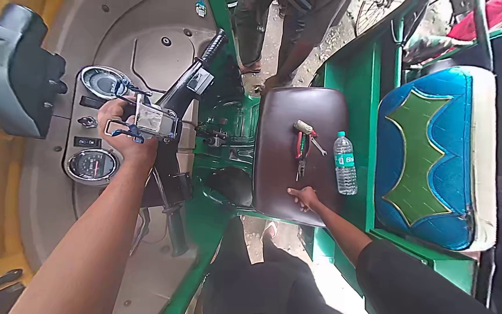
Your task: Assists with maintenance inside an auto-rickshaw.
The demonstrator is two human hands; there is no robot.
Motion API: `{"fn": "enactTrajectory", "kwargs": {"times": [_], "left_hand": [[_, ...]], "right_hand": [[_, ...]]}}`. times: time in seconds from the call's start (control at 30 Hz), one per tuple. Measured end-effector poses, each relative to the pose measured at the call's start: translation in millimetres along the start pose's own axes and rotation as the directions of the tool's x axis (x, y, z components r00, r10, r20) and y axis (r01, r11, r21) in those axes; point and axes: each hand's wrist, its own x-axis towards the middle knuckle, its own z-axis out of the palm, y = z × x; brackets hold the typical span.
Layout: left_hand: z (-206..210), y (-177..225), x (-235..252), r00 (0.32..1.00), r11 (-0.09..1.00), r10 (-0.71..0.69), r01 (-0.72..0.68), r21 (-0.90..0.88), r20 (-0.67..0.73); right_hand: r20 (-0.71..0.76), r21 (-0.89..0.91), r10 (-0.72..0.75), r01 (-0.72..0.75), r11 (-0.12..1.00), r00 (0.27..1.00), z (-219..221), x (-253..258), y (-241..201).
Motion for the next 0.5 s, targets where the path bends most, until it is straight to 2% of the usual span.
{"fn": "enactTrajectory", "kwargs": {"times": [0.07, 0.13, 0.4, 0.5], "left_hand": [[-5.3, 30.8, -0.3, 0.995, 0.994, -0.095, 0.095, -0.05, 0.009], [-8.3, 40.8, -0.7, 0.993, 0.993, -0.117, 0.117, -0.025, 0.027], [-9.9, 43.7, -1.3, 0.994, 0.995, -0.101, 0.102, -0.011, 0.042], [-5.6, 20.8, 0.4, 0.997, 0.997, -0.072, 0.071, 0.014, 0.042]], "right_hand": [[-0.001, 0.0, 0.001, -0.001, 1.0, 1.0, 0.4, -0.8, -0.1], [-0.002, 0.006, -0.002, 0.002, 1.0, 1.0, -0.4, -1.1, -0.9], [-0.003, -0.006, 0.01, -0.01, 1.0, 1.0, -0.3, -1.8, -1.2], [-0.006, -0.007, 0.014, -0.014, 1.0, 1.0, 0.4, 0.5, 0.5]]}}
